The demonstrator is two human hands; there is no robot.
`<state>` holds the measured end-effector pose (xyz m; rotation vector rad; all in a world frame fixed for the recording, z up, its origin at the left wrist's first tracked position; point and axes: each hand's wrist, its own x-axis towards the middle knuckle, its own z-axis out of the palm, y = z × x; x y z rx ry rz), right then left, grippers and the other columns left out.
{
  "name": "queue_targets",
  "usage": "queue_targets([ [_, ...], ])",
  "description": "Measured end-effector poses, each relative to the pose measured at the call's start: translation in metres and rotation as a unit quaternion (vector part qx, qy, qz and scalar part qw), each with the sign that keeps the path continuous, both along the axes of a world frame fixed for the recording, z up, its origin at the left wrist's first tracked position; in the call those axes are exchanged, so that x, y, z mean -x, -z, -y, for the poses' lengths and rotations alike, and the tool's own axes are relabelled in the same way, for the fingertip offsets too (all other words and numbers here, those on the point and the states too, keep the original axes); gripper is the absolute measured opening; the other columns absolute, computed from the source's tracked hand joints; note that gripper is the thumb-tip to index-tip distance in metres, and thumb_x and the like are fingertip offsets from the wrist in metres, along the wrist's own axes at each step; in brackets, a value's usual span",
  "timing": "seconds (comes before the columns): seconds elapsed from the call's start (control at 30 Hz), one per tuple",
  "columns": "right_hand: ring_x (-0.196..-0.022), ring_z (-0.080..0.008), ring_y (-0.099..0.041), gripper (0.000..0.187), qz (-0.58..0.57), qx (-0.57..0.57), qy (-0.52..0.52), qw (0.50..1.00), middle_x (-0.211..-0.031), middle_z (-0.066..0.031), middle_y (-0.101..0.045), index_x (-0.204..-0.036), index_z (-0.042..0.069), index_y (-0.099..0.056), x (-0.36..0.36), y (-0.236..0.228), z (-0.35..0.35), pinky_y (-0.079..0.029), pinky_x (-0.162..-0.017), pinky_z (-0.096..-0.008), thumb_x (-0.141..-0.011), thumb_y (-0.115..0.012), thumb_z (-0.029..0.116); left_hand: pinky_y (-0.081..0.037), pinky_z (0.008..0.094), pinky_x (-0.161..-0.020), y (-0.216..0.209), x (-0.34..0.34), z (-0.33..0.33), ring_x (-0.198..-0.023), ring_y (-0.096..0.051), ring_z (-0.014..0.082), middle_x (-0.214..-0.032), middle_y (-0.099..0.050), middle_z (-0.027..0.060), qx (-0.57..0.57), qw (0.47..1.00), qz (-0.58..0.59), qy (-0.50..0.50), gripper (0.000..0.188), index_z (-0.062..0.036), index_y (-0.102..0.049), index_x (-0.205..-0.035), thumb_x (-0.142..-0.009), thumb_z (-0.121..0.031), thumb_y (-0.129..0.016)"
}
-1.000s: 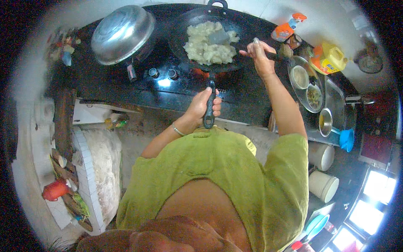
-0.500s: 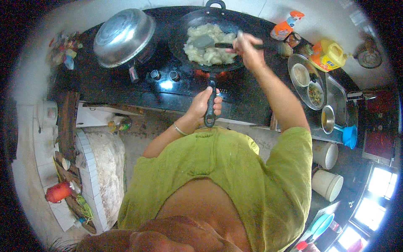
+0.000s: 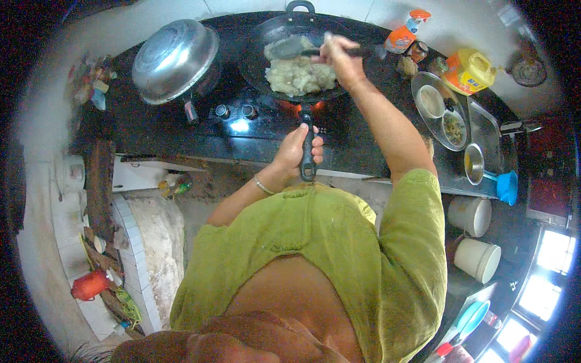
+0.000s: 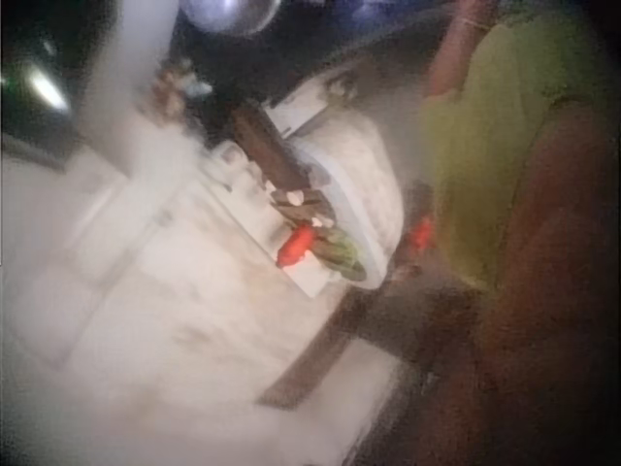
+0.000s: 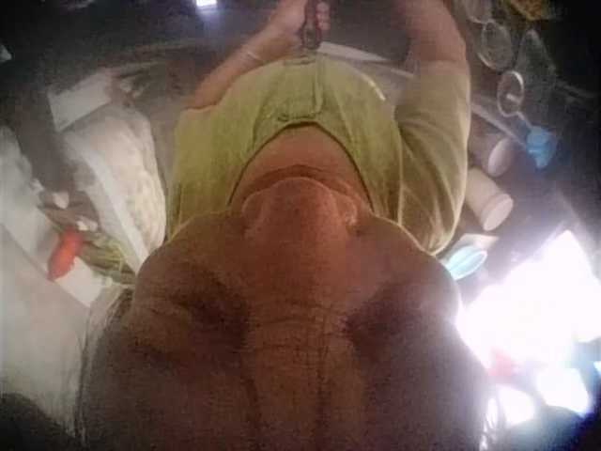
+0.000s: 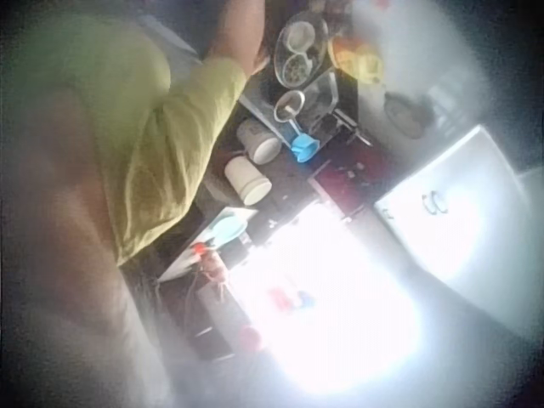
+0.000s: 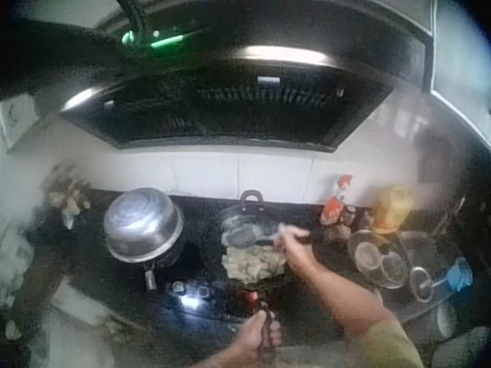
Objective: The person stirs a white, dough-like mixture in a frying pan on a gas stove using a spatula. They continuously mix the contents to prevent sticking and ensure even cooking. Finally, they transfer the cooked mixture from the pan onto a wooden cutting board.
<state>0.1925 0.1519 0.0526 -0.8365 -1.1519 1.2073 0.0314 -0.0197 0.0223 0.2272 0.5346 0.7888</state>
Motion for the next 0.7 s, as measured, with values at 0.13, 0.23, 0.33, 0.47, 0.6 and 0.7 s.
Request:
queue_targets([
  [0.13,-0.059,-0.0109,-0.046,0.03,-0.031,0.031,0.017,0.999,-0.063,-0.0024,-0.044,-0.062,0.006,-0.045,0.006,-0.033,0.034,-0.055,-0.065,-0.0384,-0.088,-0.049,0.019,-0.039,0.0286,-0.049,0.007,0.003,-0.001,-0.055,-0.041,0.014,-0.067,-0.043,0.0036,0.008,1.0,0.018,-0.007,0.023,-0.0112,-0.041,-0.092,-0.092,-0.034,-0.037],
  [0.23,-0.055,-0.0108,-0.042,0.033,-0.033,0.008,0.001,0.999,-0.059,-0.0012,-0.038,-0.06,0.007,-0.042,-0.018,-0.047,0.029,-0.055,-0.065,-0.0387,-0.089,-0.047,0.022,-0.039,0.0286,-0.049,0.008,0.003,0.001,-0.055,-0.041,0.0138,-0.067,-0.043,0.0035,0.009,1.0,0.02,-0.011,0.023,-0.0113,-0.041,-0.093,-0.092,-0.034,-0.037],
  [0.33,-0.057,-0.0114,-0.042,0.035,0.013,0.004,0.051,0.999,-0.059,-0.0013,-0.037,-0.06,0.007,-0.041,-0.036,-0.015,0.031,-0.055,-0.066,-0.0396,-0.09,-0.045,0.025,-0.039,0.0288,-0.049,0.006,-0.001,0.0,-0.055,-0.041,0.0138,-0.067,-0.043,0.0037,-0.002,1.0,0.021,-0.006,0.024,-0.0113,-0.042,-0.093,-0.092,-0.035,-0.038],
  [0.47,-0.056,-0.0111,-0.041,0.036,-0.018,0.045,0.045,0.998,-0.059,-0.0008,-0.036,-0.059,0.008,-0.039,-0.042,-0.039,0.054,-0.054,-0.067,-0.041,-0.089,-0.046,0.026,-0.039,0.029,-0.049,0.01,0.0,-0.001,-0.055,-0.041,0.0141,-0.068,-0.043,0.0041,0.004,0.999,0.034,-0.009,0.024,-0.0112,-0.042,-0.093,-0.091,-0.035,-0.039],
  [0.6,-0.056,-0.0115,-0.042,0.032,0.037,-0.004,-0.008,0.999,-0.059,-0.0007,-0.035,-0.06,0.009,-0.037,-0.047,-0.076,0.071,-0.054,-0.063,-0.0381,-0.088,-0.047,0.021,-0.04,0.0308,-0.047,0.014,0.001,0.0,-0.051,-0.042,0.0144,-0.065,-0.043,0.0041,0.017,0.999,0.044,-0.021,0.025,-0.0107,-0.039,-0.091,-0.091,-0.035,-0.039],
  [0.7,-0.059,-0.0114,-0.043,0.031,0.083,-0.047,-0.075,0.993,-0.061,-0.0023,-0.038,-0.063,0.004,-0.043,-0.067,-0.034,0.078,-0.053,-0.065,-0.0355,-0.089,-0.045,0.019,-0.04,0.0304,-0.048,0.01,-0.001,0.0,-0.053,-0.042,0.0142,-0.066,-0.043,0.0041,0.014,0.999,0.043,-0.015,0.025,-0.0107,-0.04,-0.092,-0.091,-0.036,-0.039],
])
